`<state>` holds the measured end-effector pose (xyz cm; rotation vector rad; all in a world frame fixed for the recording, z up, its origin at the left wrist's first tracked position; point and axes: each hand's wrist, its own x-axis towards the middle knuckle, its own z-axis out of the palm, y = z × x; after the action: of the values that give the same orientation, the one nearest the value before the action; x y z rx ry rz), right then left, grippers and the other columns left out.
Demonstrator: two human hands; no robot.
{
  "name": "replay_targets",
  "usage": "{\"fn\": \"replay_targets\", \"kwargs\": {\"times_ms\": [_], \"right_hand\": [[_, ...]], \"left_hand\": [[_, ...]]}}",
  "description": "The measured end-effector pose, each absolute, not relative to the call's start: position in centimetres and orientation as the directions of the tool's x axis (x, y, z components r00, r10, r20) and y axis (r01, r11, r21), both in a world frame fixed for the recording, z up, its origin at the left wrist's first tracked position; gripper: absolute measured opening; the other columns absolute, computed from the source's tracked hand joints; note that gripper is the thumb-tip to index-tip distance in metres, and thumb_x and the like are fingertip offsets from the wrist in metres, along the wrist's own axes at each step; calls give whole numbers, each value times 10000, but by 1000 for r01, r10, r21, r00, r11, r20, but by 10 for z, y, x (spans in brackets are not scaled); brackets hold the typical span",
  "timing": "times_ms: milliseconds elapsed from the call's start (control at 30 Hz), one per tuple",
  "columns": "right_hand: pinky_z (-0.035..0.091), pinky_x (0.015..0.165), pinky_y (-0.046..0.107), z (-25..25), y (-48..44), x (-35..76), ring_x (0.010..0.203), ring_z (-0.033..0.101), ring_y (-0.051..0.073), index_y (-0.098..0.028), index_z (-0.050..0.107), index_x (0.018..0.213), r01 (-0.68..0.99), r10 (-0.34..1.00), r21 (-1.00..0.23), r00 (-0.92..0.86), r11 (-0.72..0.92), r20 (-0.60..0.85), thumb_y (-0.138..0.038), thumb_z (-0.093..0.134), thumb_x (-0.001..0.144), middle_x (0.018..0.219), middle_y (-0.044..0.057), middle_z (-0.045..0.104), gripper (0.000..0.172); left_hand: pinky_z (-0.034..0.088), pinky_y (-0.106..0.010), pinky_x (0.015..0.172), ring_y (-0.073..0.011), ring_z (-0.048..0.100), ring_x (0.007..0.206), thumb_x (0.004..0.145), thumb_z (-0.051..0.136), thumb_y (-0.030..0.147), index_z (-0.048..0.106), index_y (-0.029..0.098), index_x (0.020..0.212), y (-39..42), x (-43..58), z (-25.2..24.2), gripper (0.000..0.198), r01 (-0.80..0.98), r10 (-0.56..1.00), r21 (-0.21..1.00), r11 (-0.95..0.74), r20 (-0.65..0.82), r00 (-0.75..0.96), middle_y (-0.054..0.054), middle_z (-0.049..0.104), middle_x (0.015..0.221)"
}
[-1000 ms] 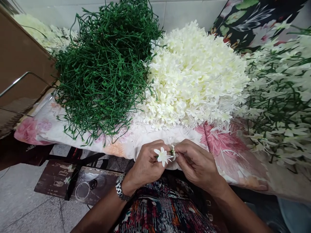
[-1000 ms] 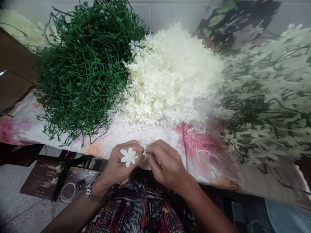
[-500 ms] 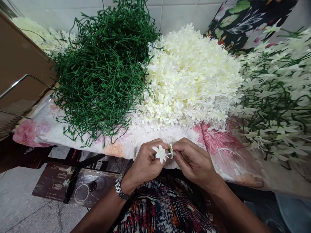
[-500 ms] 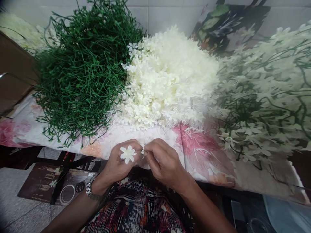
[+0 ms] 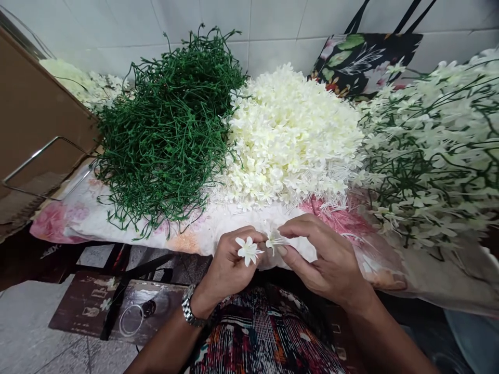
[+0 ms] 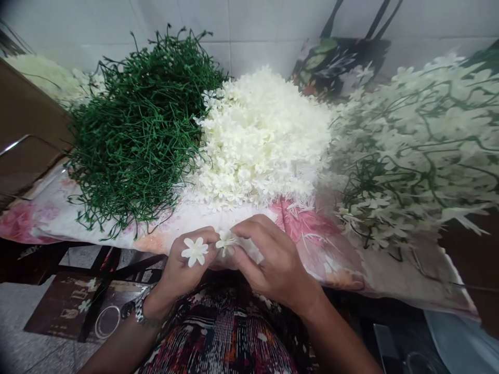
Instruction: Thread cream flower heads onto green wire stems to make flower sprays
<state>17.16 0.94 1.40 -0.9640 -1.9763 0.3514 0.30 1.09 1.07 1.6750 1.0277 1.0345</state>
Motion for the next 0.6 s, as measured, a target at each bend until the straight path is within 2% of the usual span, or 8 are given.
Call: {"fn": "replay_targets", "kwargs": {"times_ms": [167,433,567,600], "right_hand": [[457,573,227,12,9,170,650,534,107,-156,554,816,459,750,-595,-352,660,560,-53,510,805,706,23,560,113],[439,560,229,-4,9,168,642,515,117,-163,519,823,443,769,-630,-323,638,551,-36,451,812,680,22,544,144],[435,549,233,1,12,172,638,514,122,-158,526,823,452,781,-638,-326,624,533,-56,443,825,676,30,548,131],[437,552,232,7,13,175,639,517,121,-157,529,822,465,779,-627,-324,625,536,-60,450,826,677,31,553,126]], "left_hand": [[333,-197,498,-82,425,525,746,460,57,518,159,626,9,4,9,169,221,914,923,-316,234,331,32,461,579],[317,-209,487,-86,404,507,765,439,50,524,158,634,12,7,2,190,317,906,876,-364,253,339,38,408,546],[374,-205,489,-102,481,539,812,438,83,559,174,695,15,6,5,191,360,894,853,-378,234,382,19,480,581],[414,-208,524,-116,530,597,816,456,101,590,186,803,15,6,7,159,365,878,834,-413,259,401,2,543,650]]}}
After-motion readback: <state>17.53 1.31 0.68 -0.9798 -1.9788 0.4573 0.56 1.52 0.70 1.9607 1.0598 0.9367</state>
